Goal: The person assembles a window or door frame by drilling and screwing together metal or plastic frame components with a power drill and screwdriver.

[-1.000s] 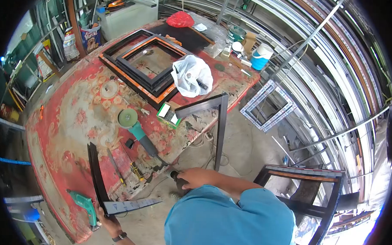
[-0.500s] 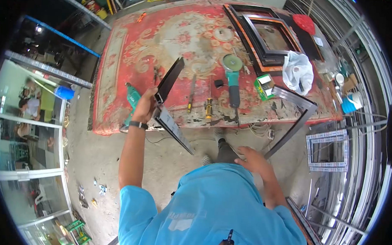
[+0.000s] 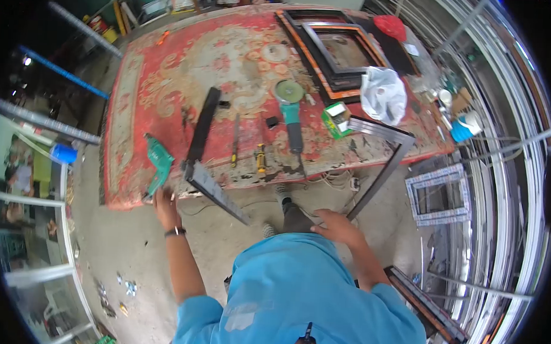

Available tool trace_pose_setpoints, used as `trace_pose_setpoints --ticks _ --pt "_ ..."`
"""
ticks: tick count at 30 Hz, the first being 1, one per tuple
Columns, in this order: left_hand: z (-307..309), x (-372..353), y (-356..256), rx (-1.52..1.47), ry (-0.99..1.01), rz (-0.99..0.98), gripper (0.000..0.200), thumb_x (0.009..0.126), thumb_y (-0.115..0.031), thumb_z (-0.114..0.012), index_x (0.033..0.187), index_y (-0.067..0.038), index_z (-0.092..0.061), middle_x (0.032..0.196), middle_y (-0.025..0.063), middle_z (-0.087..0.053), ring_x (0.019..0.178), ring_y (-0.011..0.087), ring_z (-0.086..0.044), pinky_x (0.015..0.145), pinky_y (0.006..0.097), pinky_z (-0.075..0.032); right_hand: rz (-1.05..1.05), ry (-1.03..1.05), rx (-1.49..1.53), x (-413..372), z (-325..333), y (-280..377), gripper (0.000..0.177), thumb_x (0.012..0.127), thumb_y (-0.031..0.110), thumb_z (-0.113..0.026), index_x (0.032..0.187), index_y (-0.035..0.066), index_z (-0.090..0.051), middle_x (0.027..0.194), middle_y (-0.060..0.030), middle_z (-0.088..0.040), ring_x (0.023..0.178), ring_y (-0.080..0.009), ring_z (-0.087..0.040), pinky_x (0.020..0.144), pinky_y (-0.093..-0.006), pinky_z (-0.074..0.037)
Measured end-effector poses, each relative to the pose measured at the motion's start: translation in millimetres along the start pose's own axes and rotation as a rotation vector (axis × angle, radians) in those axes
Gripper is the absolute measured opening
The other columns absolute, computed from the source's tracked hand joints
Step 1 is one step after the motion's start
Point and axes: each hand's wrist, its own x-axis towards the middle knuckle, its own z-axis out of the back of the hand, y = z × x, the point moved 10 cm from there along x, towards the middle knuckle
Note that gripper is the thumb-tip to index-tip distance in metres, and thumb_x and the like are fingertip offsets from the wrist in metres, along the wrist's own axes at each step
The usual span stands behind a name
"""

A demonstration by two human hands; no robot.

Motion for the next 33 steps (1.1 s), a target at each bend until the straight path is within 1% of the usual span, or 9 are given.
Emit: trace_pose_setpoints --ticks 4,5,10,18,20,23,24,27,33 --pt "102.3 -96.6 124.2 0.107 -0.335 0.343 0.032 0.105 -0.037 -0.054 0.119 -0.009 -0.061 0.108 0.005 -0.067 0.095 0.0184 -0.063 0.08 0.0352 -0.052 0.053 0.02 -0.065 6.7 -19.1 -13.0 0.065 0.095 0.042 -0.069 0.142 -0.001 -0.055 0.136 -0.0241 -0.062 0.128 -0.0422 -0.058 0.107 -0.0487 -0.047" --pt "119.8 -95.1 180.8 0.183 0.022 0.438 0.027 0.103 -0.034 -0.054 0.11 -0.008 -0.061 0.094 0.0046 -0.066 0.079 0.0172 -0.061 0.066 0.0312 -0.051 0.069 0.044 -0.033 10.5 -18.3 -6.7 0.065 0.095 0.041 -0.07 0.143 0.0 -0.055 0.135 -0.0234 -0.062 0.127 -0.042 -0.058 0.106 -0.0489 -0.047" --pt "44.6 -218.4 208.4 0.677 0.252 0.806 0.022 0.092 -0.019 -0.063 0.11 -0.006 -0.065 0.094 0.0093 -0.071 0.08 0.0194 -0.068 0.068 0.0342 -0.055 -0.052 0.148 -0.078 24.5 -9.4 7.5 0.063 0.094 0.038 -0.071 0.144 0.004 -0.055 0.135 -0.0218 -0.062 0.127 -0.0399 -0.059 0.106 -0.0484 -0.047" --pt "-27.1 -208.6 238.9 0.891 0.621 0.446 0.032 0.096 -0.028 -0.064 0.115 -0.002 -0.066 0.095 0.0076 -0.073 0.08 0.0171 -0.069 0.066 0.0321 -0.054 0.131 0.052 -0.053 14.3 -8.7 -13.3 0.065 0.097 0.044 -0.066 0.143 0.001 -0.054 0.135 -0.0248 -0.062 0.126 -0.0418 -0.058 0.106 -0.0477 -0.047" --pt "-49.6 -212.1 232.7 1.266 1.014 -0.358 0.024 0.081 -0.011 -0.071 0.105 -0.01 -0.071 0.097 0.0095 -0.074 0.096 0.0282 -0.069 0.084 0.0411 -0.057 0.185 0.073 -0.042 18.3 -16.7 -17.3 0.069 0.097 0.049 -0.066 0.143 -0.001 -0.054 0.136 -0.027 -0.061 0.127 -0.0429 -0.058 0.107 -0.0477 -0.047" --pt "-39.3 -224.6 251.9 1.276 0.855 -0.851 0.023 0.088 -0.026 -0.061 0.102 -0.013 -0.073 0.102 0.0118 -0.071 0.101 0.0342 -0.067 0.088 0.0487 -0.055 0.286 0.18 -0.072 41.7 -19.9 -7.4 0.066 0.094 0.048 -0.072 0.136 -0.001 -0.059 0.126 -0.0277 -0.066 0.116 -0.0449 -0.064 0.099 -0.048 -0.052" --pt "-14.6 -205.4 270.1 1.368 0.684 -0.331 0.029 0.091 -0.031 -0.055 0.093 -0.01 -0.076 0.097 0.015 -0.074 0.092 0.0366 -0.069 0.082 0.0504 -0.056 0.277 0.268 -0.124 52.1 -25.4 -8.4 0.064 0.094 0.042 -0.074 0.138 0.0 -0.058 0.124 -0.0266 -0.067 0.113 -0.0409 -0.067 0.097 -0.0463 -0.053" --pt "49.2 -213.3 271.4 1.414 0.097 0.238 0.037 0.084 -0.03 -0.057 0.08 0.0 -0.077 0.085 0.0255 -0.074 0.085 0.0415 -0.074 0.077 0.0519 -0.058 0.366 0.55 -0.101 74.7 -49.2 -4.7 0.06 0.094 0.033 -0.075 0.141 0.0 -0.056 0.123 -0.0243 -0.069 0.111 -0.0343 -0.07 0.096 -0.0447 -0.054" --pt "92.7 -392.9 186.7 0.957 -0.502 0.504 0.039 0.084 -0.03 -0.064 0.103 0.002 -0.073 0.106 0.0269 -0.074 0.105 0.0404 -0.071 0.092 0.0504 -0.055 0.523 0.982 -0.508 90.6 -70.3 -3.1 0.062 0.092 0.032 -0.077 0.14 -0.001 -0.057 0.128 -0.0237 -0.068 0.114 -0.0334 -0.07 0.099 -0.0432 -0.054"
